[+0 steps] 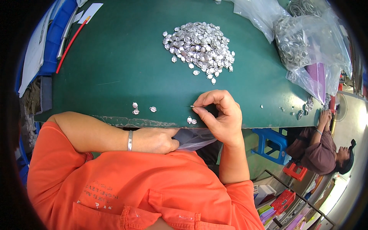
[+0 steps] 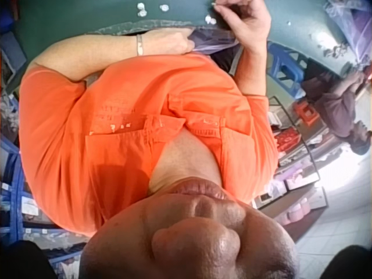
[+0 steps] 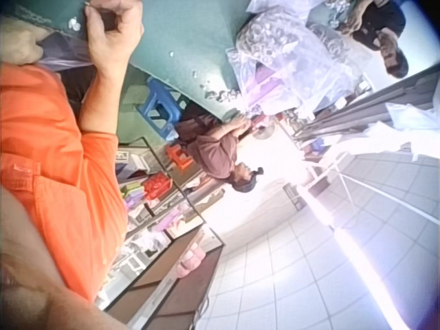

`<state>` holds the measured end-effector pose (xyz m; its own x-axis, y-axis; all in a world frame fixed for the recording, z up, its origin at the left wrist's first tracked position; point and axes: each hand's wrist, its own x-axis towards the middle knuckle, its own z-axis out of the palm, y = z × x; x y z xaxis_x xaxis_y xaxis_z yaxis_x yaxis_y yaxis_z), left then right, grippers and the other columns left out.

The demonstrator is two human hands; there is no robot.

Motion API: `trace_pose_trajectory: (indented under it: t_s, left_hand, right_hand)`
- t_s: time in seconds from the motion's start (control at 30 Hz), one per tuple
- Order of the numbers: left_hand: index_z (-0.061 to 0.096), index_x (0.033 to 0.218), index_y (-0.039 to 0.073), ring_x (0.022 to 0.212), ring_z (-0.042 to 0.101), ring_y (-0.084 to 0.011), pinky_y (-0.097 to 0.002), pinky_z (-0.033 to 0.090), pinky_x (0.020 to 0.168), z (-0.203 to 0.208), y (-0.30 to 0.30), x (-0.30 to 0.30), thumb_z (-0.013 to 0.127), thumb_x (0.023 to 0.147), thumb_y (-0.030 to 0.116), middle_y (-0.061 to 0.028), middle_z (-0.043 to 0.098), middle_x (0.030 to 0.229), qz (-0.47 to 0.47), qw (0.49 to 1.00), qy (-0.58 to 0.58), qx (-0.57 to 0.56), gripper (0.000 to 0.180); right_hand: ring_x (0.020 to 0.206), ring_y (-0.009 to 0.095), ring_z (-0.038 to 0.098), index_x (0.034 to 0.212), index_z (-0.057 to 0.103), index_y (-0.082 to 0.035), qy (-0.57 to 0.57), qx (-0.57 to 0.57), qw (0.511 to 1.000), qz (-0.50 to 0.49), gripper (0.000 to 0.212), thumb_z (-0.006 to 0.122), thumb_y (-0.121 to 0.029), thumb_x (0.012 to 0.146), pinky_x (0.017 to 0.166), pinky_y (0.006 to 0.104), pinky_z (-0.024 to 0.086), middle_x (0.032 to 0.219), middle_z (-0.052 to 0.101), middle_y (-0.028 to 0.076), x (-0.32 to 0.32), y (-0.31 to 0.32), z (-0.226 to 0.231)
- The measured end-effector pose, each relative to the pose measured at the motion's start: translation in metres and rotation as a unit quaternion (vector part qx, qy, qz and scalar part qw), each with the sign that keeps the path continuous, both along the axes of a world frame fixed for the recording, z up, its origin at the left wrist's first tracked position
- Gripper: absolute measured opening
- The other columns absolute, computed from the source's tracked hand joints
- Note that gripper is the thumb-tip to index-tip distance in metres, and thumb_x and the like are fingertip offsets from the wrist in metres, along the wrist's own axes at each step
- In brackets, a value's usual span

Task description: The person picks up small metal pieces from a pile on the table and places them one by one into a plastic bag held in their other hand.

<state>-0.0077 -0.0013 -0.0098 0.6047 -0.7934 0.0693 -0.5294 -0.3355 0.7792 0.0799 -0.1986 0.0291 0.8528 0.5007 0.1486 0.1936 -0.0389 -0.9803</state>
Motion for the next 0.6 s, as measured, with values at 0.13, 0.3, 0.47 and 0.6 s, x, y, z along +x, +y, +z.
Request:
trace_pose_trajectory:
  t_s: [0.13, 0.3, 0.47, 0.6]
  left_hand:
    - [0.061, 0.074, -0.005, 0.084, 0.062, -0.0391, -0.0409, 0.054, 0.070, 0.001, 0.000, -0.001, 0.060, 0.072, 0.014, -0.0307, 0.054, 0.098, 0.000, 1.000, 0.023, 0.003, 0.019]
    - [0.062, 0.074, -0.005, 0.083, 0.062, -0.0388, -0.0412, 0.053, 0.069, -0.002, 0.000, -0.001, 0.061, 0.072, 0.014, -0.0292, 0.054, 0.095, 0.005, 1.000, 0.009, -0.012, 0.019]
    - [0.063, 0.073, -0.004, 0.085, 0.061, -0.0394, -0.0419, 0.052, 0.070, -0.001, 0.001, 0.001, 0.061, 0.072, 0.014, -0.0262, 0.054, 0.089, 0.009, 1.000, 0.006, -0.002, 0.018]
    - [0.063, 0.074, -0.004, 0.086, 0.061, -0.0403, -0.0428, 0.051, 0.072, -0.001, 0.002, 0.001, 0.061, 0.072, 0.014, -0.0268, 0.054, 0.089, 0.028, 0.999, 0.003, -0.018, 0.019]
  right_hand:
    - [0.083, 0.016, 0.063, 0.092, 0.051, 0.000, 0.000, 0.007, 1.000, 0.003, 0.029, 0.067, 0.018, 0.077, 0.076, 0.0277, 0.053, 0.087, 0.062, 0.010, -0.001, -0.001, -0.002]
    - [0.083, 0.017, 0.064, 0.090, 0.054, 0.000, 0.001, 0.003, 1.000, 0.003, 0.026, 0.066, 0.018, 0.076, 0.076, 0.0282, 0.052, 0.089, 0.063, 0.011, -0.002, -0.003, -0.004]
    - [0.089, 0.026, 0.064, 0.094, 0.063, 0.000, -0.173, -0.169, 0.966, 0.095, 0.026, 0.061, 0.016, 0.074, 0.080, 0.0340, 0.051, 0.099, 0.066, 0.013, 0.005, -0.009, 0.015]
    - [0.099, 0.032, 0.061, 0.102, 0.067, -0.001, -0.213, -0.201, 0.937, 0.190, 0.042, 0.053, 0.015, 0.066, 0.087, 0.0392, 0.048, 0.105, 0.066, 0.014, -0.007, -0.018, 0.023]
